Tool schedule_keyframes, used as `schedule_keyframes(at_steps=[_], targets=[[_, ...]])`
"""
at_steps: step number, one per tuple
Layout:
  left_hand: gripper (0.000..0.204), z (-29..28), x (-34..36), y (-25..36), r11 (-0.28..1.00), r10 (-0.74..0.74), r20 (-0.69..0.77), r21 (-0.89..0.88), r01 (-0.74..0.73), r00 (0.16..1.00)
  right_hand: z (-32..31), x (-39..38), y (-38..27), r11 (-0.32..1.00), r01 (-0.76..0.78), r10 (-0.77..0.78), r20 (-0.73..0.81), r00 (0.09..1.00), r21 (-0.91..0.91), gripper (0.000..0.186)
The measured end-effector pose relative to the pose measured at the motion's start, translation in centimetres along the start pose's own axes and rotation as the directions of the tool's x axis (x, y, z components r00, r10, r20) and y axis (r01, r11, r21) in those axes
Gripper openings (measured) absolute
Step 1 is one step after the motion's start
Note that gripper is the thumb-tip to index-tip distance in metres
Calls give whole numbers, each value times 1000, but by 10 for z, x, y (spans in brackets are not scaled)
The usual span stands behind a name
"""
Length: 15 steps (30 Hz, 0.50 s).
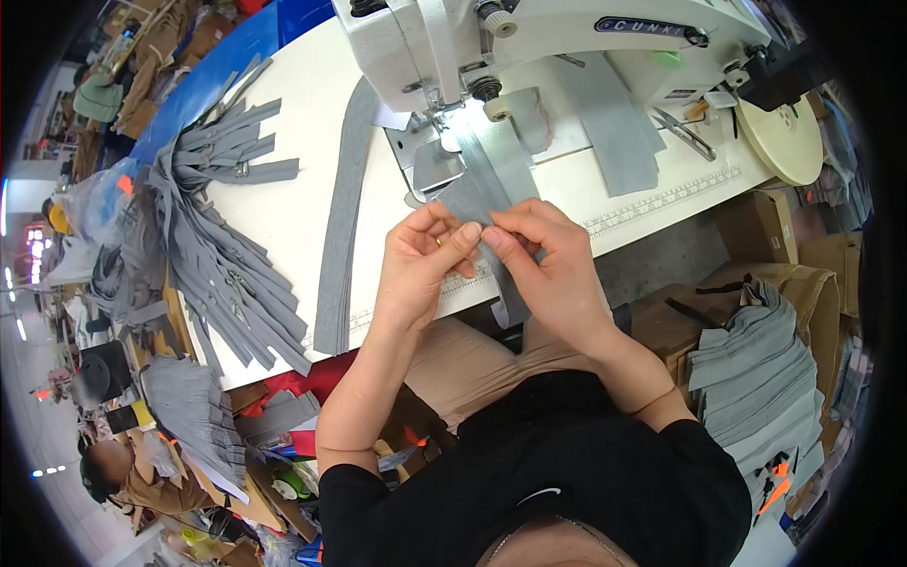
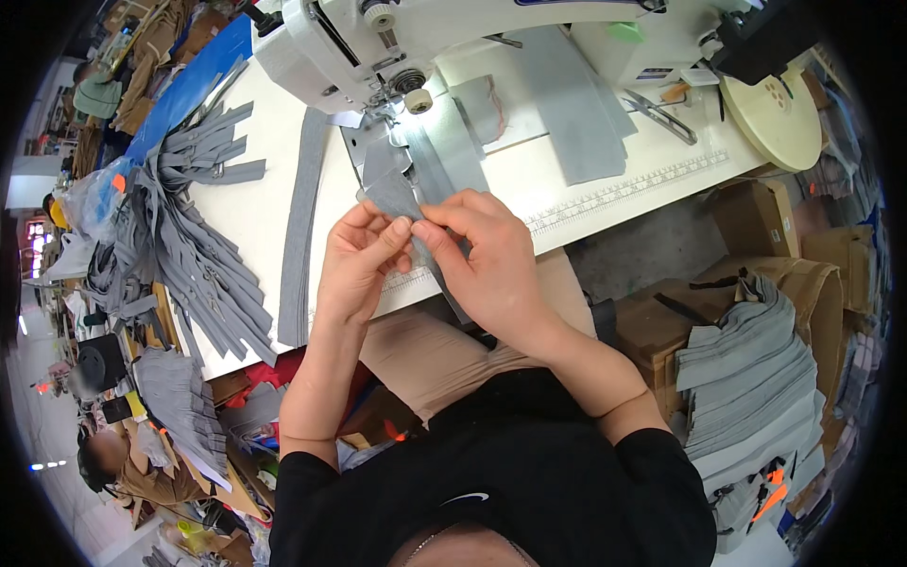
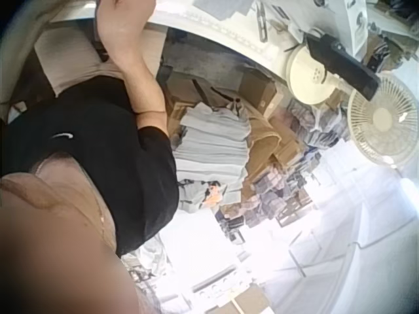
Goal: Sewing and preparing zippers for leather goods at a workshop station.
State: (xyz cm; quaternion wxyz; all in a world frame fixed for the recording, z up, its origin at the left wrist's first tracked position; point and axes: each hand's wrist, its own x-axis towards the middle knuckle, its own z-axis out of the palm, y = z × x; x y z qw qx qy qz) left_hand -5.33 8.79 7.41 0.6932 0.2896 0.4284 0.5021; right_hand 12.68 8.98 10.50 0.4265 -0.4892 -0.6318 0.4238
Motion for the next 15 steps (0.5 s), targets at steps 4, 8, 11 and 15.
schedule_keyframes(at_steps=[4,8,11,15], targets=[[27,10,1,19,994,93,31,63,-95,995,0,-1,2,998,50,-50,19,999,-25,12],[27,1,8,22,997,34,160,70,-46,987,-1,0,4,985,155,-153,23,988,-72,10],[22,6,9,18,998,51,20,-36,-51,998,0,-1,6,986,151,-150,22,988,-66,10],[16,3,10,13,996,95,-7,1,-95,995,-2,0,3,986,138,-132,69,989,-94,9]])
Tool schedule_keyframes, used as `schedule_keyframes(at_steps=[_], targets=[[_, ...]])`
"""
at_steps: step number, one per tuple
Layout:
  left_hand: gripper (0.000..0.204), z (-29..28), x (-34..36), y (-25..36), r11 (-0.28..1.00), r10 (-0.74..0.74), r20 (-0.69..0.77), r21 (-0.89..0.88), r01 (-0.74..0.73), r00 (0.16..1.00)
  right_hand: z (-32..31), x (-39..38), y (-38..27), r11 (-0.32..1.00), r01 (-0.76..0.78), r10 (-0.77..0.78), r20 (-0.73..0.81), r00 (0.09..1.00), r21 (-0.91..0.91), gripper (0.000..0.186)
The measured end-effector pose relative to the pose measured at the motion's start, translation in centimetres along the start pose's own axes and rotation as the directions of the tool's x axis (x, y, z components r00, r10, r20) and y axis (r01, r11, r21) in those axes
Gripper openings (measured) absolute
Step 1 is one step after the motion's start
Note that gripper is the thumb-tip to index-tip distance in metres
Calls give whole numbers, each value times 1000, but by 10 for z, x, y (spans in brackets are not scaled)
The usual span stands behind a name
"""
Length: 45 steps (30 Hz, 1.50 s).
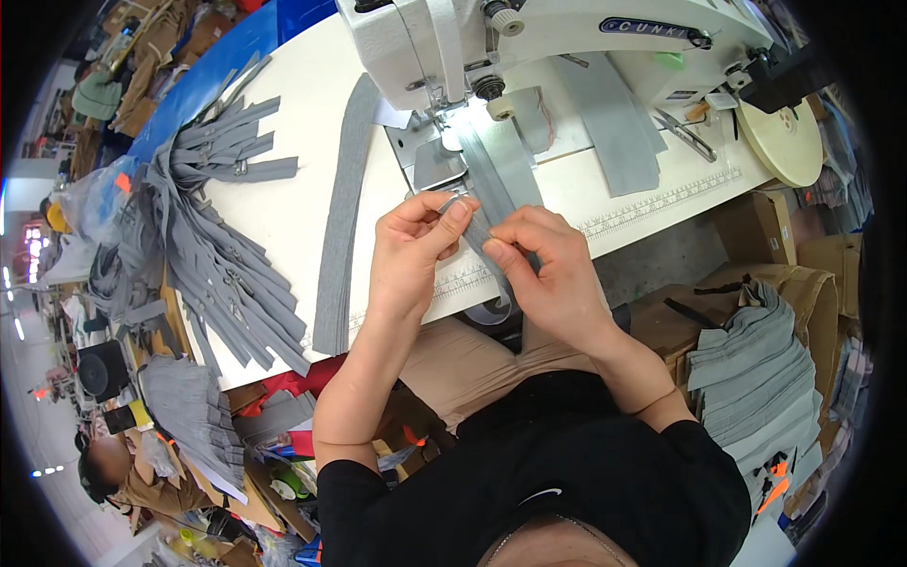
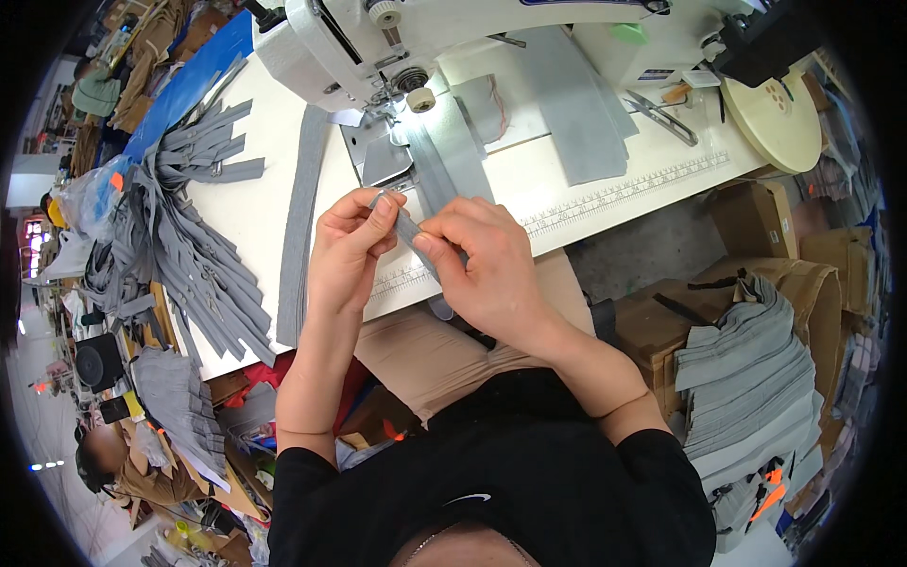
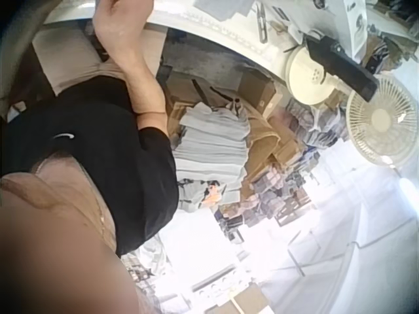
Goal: Sewing and preparing zippers for leather goods at a workshop station.
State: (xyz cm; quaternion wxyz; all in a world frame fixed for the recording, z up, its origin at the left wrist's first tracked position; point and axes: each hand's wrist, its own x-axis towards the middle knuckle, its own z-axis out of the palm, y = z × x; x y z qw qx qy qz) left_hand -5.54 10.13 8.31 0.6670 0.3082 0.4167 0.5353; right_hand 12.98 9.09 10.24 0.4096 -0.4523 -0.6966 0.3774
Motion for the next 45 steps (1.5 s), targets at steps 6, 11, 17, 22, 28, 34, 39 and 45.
schedule_keyframes(at_steps=[6,11,17,22,28,34,39,45], targets=[[12,5,4,3,998,40,-91,-44,-45,995,-2,10,-3,996,43,-41,30,999,-72,8],[14,0,24,9,880,265,-145,440,-178,953,14,29,7,938,107,-159,-135,978,-331,10],[22,-21,25,1,351,552,104,871,-344,827,35,51,24,864,125,-184,-74,980,-487,17],[26,-11,16,3,133,507,274,912,-388,817,35,57,27,855,115,-198,-113,974,-506,18],[37,-9,19,8,-30,370,341,934,-356,864,39,51,27,891,30,-120,-172,978,-453,16],[40,-8,16,-2,65,380,317,928,-368,869,35,43,25,918,-48,-42,-217,975,-393,14],[44,-10,14,2,69,386,343,915,-398,856,31,42,24,908,-75,-24,-228,973,-413,13],[44,-7,11,4,-1,354,322,939,-344,878,37,42,29,935,-85,7,-223,975,-345,16]])
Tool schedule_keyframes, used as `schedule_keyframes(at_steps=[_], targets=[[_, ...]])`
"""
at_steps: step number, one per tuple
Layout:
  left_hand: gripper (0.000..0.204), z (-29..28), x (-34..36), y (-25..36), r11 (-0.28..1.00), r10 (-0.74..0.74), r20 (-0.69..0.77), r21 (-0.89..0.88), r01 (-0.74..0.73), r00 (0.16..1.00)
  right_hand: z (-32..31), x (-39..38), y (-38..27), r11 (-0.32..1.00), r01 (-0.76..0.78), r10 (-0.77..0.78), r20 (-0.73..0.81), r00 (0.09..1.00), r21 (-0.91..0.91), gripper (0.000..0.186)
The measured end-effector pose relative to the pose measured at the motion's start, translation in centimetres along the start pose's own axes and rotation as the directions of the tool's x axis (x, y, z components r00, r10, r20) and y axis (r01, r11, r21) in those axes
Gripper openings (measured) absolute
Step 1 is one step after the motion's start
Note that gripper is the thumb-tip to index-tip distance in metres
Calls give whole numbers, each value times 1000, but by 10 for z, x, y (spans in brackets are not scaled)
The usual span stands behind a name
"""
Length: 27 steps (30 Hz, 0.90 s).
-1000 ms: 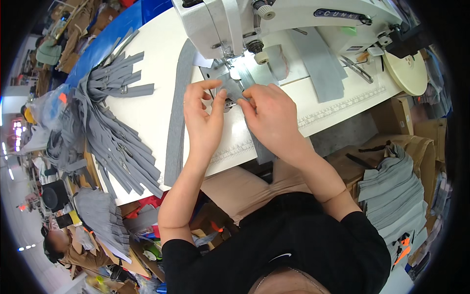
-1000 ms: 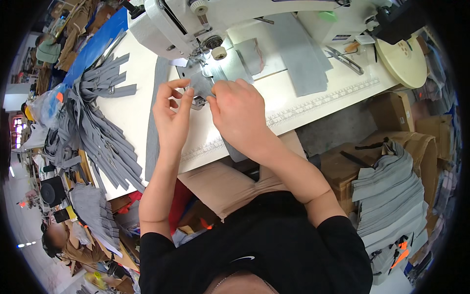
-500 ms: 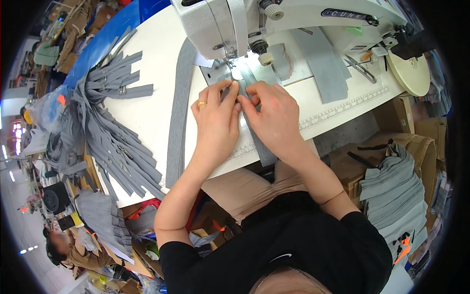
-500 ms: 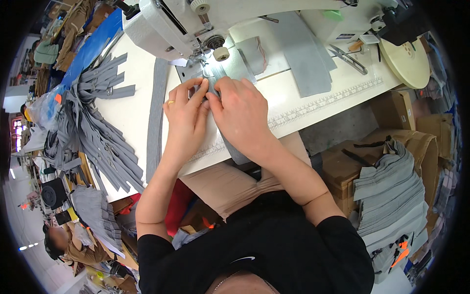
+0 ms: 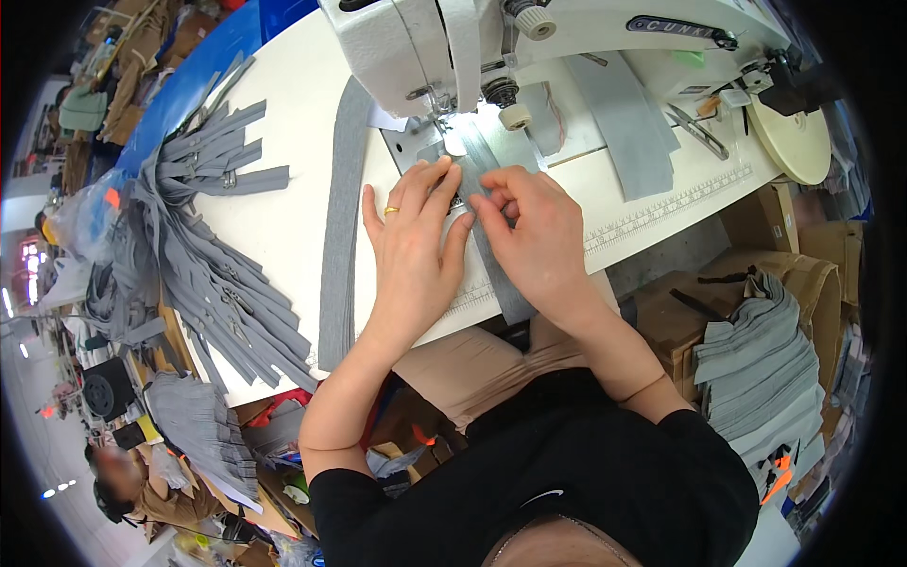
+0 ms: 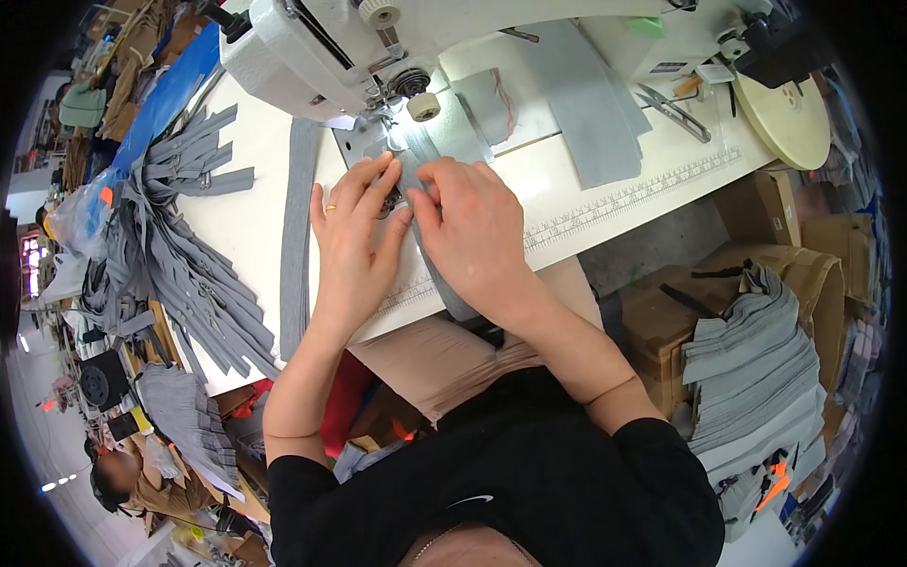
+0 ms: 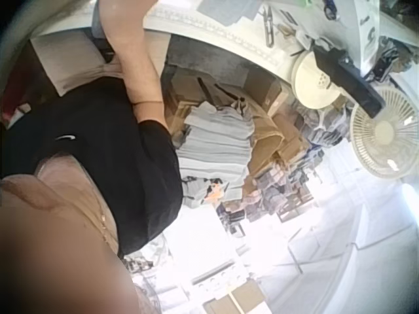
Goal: Sewing and preparing zippers for leather goods at a workshop station.
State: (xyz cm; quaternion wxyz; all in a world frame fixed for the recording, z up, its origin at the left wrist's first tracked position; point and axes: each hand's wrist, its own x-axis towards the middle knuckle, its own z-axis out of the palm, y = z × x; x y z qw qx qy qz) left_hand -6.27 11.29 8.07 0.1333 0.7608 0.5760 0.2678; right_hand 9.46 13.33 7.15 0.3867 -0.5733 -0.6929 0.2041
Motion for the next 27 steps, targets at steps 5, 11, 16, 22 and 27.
schedule_keyframes(at_steps=[5,11,16,22,27], targets=[[43,-1,2,3,999,-41,16,34,40,999,3,11,3,960,-170,162,52,985,221,11],[35,-1,17,-12,996,-79,11,48,78,997,5,25,6,954,-166,153,71,986,248,13],[28,8,33,-30,993,-96,-61,-79,91,993,5,23,10,970,-122,112,57,992,211,15],[20,13,56,-48,992,-109,-215,-91,91,971,14,27,11,965,-121,118,26,993,234,19],[21,13,68,-53,916,-362,-57,-207,344,930,14,27,12,969,-86,90,-8,996,230,20]])
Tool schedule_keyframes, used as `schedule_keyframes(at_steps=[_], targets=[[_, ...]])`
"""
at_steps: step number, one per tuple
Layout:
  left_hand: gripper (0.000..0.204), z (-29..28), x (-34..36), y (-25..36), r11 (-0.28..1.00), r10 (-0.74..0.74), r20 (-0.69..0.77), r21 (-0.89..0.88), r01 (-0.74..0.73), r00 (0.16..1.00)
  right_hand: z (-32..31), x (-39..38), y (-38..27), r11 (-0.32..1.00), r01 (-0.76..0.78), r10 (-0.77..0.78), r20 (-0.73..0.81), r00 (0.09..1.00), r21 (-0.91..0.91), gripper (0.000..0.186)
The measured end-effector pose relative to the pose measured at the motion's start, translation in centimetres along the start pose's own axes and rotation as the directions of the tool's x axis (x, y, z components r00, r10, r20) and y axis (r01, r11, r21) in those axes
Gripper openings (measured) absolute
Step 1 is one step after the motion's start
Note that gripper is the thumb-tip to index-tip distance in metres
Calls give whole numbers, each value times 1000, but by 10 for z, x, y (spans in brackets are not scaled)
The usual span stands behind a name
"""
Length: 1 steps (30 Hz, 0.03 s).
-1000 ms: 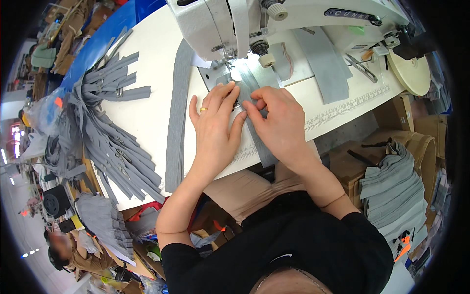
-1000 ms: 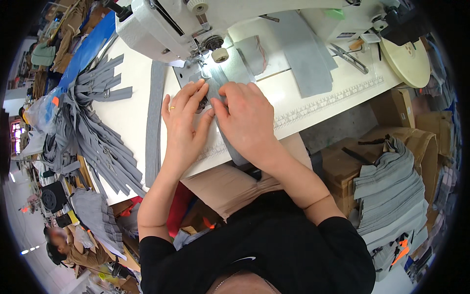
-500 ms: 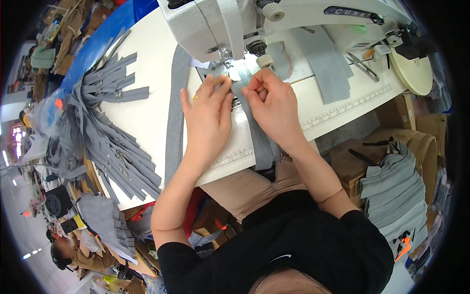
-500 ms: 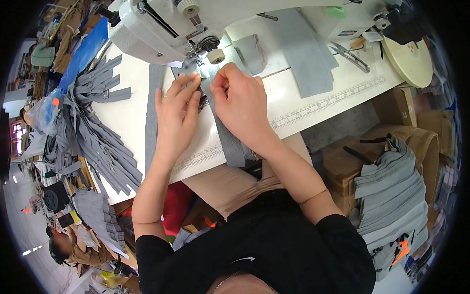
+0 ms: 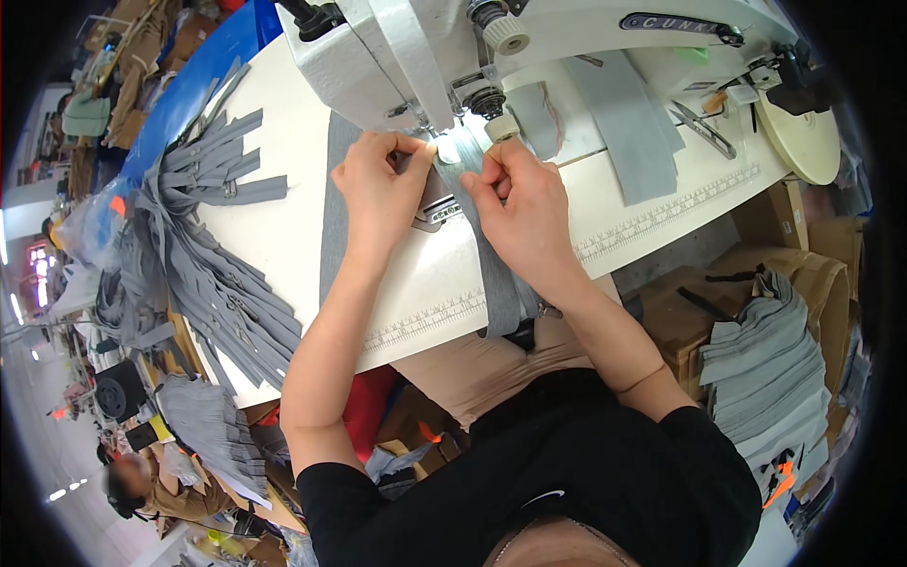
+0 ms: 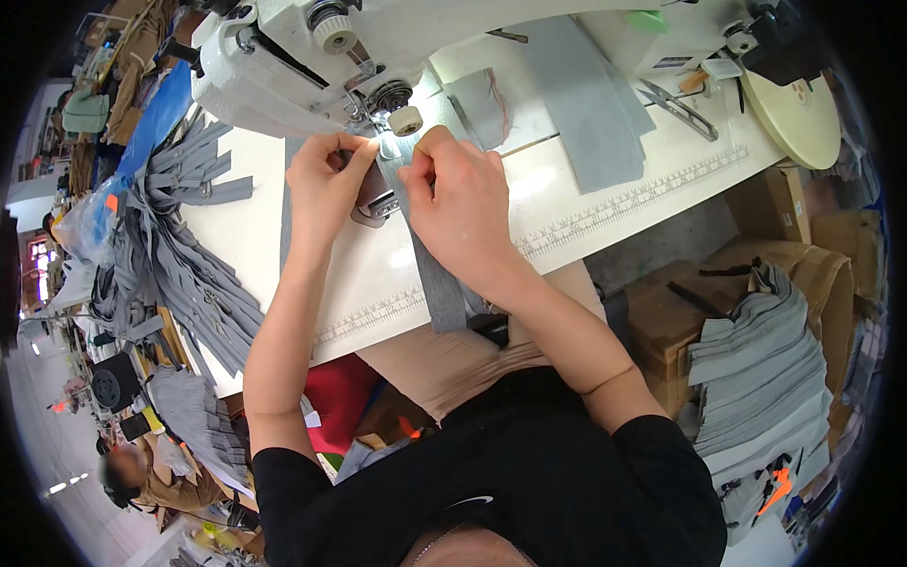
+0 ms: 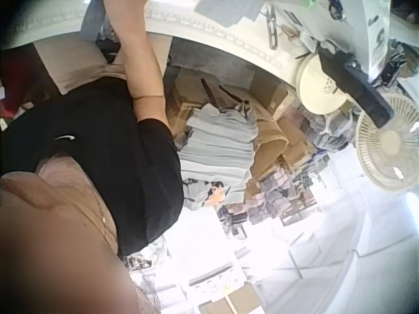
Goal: Sewing and preparing zippers for leather goods at a workshop station.
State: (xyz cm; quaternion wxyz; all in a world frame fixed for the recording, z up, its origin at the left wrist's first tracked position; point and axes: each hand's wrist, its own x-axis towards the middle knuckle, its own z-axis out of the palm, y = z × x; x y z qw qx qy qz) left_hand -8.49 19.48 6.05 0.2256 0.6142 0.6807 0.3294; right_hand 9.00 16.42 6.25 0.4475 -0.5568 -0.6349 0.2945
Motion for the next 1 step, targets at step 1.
schedule_keyframes(at_steps=[1], targets=[[26,1,4,0,999,-48,8,3,48,999,0,0,1,1000,3,-3,-2,1000,-2,20]])
